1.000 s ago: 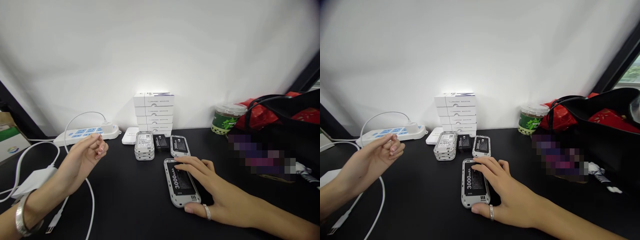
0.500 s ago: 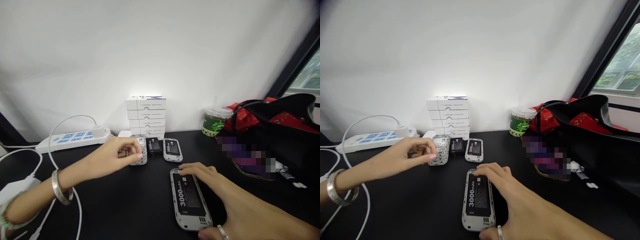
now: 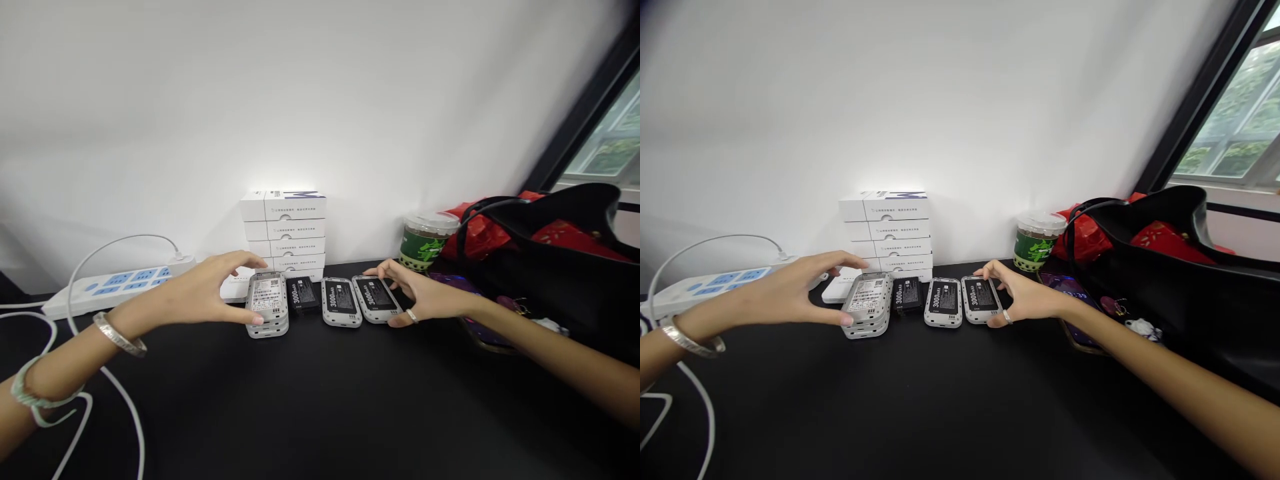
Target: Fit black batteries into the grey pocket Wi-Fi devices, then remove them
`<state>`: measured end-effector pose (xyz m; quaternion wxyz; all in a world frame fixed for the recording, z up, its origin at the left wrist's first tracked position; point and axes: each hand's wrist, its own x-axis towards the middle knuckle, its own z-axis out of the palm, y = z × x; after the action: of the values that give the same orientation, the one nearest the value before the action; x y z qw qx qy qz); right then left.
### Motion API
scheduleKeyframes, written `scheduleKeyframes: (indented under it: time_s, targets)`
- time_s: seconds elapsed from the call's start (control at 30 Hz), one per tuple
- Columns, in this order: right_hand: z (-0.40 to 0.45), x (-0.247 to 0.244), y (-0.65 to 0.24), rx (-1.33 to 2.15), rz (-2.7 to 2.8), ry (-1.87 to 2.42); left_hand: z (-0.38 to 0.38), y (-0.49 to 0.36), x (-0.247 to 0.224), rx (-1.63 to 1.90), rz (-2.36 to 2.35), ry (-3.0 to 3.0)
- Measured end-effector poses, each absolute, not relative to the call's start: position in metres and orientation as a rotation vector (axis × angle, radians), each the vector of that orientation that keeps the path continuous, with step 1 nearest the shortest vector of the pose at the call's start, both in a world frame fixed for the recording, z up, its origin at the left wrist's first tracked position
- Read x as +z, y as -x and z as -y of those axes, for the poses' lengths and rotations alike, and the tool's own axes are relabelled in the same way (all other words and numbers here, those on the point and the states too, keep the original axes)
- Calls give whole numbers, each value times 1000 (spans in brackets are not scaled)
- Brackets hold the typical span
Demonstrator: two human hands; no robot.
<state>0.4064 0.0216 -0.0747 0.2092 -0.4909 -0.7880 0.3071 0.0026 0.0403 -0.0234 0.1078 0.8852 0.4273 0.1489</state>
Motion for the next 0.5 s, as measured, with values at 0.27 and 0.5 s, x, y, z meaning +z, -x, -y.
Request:
scheduleKeyframes:
  time_s: [0.27,0.5]
  targets:
    - [-25,-70,-396,831,2248,1299,-44,1,-39,336,-1259,-2562]
    - [-7,-95,-393,447,1901,1325,-39,-8,-42,320,-1286,-2506]
